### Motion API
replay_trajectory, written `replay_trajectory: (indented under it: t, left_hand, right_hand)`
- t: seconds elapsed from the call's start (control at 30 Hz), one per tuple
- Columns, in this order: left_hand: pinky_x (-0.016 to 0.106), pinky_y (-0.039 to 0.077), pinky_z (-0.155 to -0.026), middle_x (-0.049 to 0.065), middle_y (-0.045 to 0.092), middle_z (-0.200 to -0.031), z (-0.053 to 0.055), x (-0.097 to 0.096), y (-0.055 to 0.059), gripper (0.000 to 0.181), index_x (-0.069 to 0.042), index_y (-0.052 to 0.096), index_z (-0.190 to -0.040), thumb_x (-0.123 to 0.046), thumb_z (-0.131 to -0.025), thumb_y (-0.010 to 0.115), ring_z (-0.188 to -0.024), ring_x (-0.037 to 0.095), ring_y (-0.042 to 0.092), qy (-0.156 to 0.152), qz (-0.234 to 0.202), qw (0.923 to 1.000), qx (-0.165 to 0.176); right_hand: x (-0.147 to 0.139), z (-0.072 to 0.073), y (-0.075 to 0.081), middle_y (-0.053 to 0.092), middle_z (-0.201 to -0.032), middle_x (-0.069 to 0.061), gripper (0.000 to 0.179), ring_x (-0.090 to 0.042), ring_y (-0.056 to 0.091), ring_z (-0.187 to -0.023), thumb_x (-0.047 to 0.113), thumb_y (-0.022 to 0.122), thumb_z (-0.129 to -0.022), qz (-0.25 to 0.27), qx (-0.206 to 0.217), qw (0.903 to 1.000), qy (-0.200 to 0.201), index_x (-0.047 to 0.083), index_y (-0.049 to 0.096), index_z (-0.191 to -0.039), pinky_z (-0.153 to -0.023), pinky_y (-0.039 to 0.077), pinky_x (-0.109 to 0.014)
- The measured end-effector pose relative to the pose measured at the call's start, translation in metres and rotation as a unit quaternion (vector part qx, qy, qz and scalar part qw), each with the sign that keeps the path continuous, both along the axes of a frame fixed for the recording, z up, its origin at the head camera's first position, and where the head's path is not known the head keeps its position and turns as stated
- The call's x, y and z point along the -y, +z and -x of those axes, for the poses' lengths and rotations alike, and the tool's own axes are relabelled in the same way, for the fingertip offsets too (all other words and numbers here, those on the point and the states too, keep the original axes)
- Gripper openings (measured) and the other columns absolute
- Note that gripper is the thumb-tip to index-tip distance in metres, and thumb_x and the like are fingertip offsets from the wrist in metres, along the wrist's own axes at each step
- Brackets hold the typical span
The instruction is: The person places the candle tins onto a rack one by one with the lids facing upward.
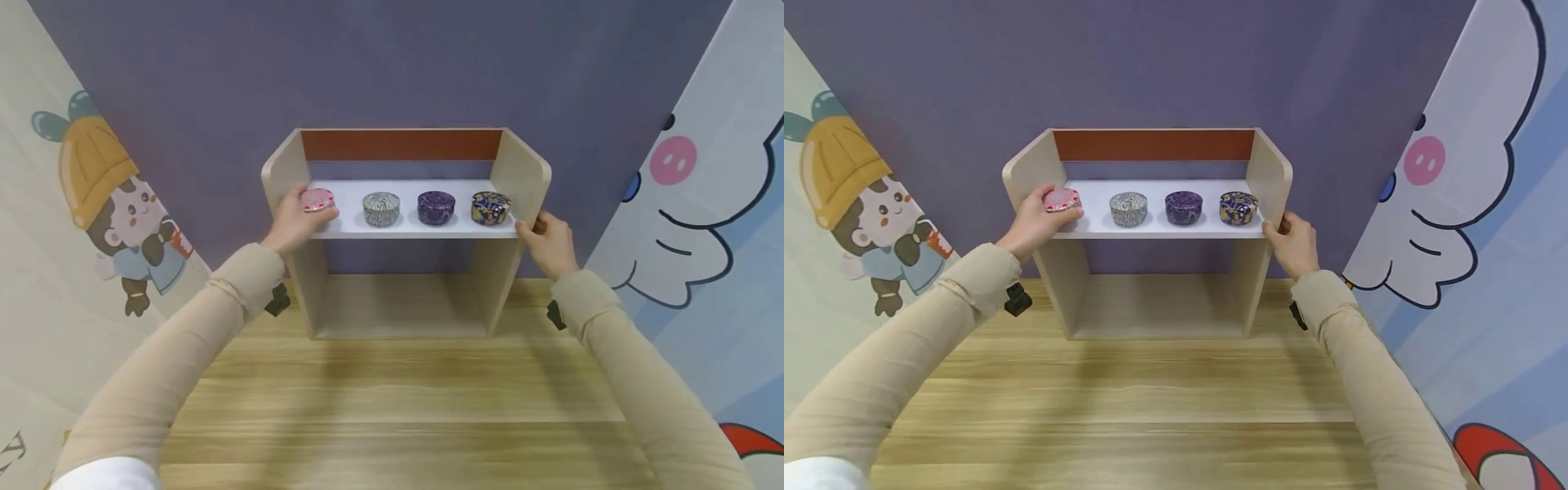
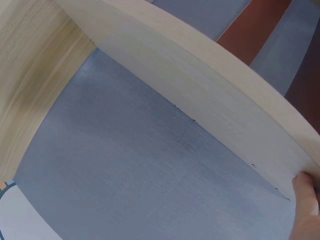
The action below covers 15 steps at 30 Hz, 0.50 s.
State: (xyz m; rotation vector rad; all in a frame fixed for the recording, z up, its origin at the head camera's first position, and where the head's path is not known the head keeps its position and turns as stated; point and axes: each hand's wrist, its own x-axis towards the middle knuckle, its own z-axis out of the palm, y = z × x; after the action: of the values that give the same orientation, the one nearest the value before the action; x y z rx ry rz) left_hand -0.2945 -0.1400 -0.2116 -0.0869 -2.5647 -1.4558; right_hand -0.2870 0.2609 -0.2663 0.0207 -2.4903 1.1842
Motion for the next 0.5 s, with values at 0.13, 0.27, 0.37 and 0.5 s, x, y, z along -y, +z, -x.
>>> replay_trajectory:
  t: [0.13,0.27,0.37,0.5]
  left_hand:
    - [0.038,0.025,-0.112,0.022,0.033,-0.142,0.004,0.000,-0.001,0.085,0.002,0.019,-0.144,-0.024,-0.079,0.068,-0.130,0.030,0.034,0.007,0.015,0.9998,0.004]
    - [0.038,0.026,-0.111,0.020,0.034,-0.143,0.009,-0.001,-0.001,0.085,-0.001,0.021,-0.144,-0.026,-0.078,0.069,-0.130,0.030,0.035,0.019,0.030,0.9993,0.008]
    - [0.037,0.026,-0.111,0.020,0.034,-0.142,0.013,-0.002,-0.002,0.085,-0.002,0.023,-0.144,-0.026,-0.078,0.070,-0.129,0.029,0.035,0.024,0.038,0.9989,0.010]
    - [0.037,0.025,-0.112,0.020,0.034,-0.143,0.015,-0.004,-0.003,0.086,-0.001,0.022,-0.144,-0.026,-0.078,0.070,-0.130,0.030,0.034,0.023,0.043,0.9987,0.015]
  right_hand:
    - [0.001,0.001,-0.001,0.059,-0.115,-0.027,0.045,-0.033,0.059,-0.103,0.027,0.050,-0.092,-0.004,-0.005,1.0000,-0.001,-0.006,0.052,-0.122,-0.087,0.050,-0.041]
    - [0.001,0.005,-0.002,0.059,-0.115,-0.027,0.045,-0.032,0.059,-0.102,0.026,0.051,-0.091,-0.002,-0.008,1.0000,-0.004,-0.006,0.052,-0.122,-0.085,0.050,-0.038]
    - [0.000,0.006,-0.002,0.060,-0.114,-0.026,0.045,-0.029,0.059,-0.099,0.027,0.051,-0.091,-0.002,-0.011,0.9999,-0.007,-0.006,0.052,-0.122,-0.080,0.051,-0.027]
    - [-0.001,0.004,-0.003,0.062,-0.111,-0.025,0.044,-0.017,0.059,-0.089,0.028,0.051,-0.091,-0.010,-0.015,0.9998,-0.013,-0.005,0.054,-0.120,-0.070,0.045,-0.011]
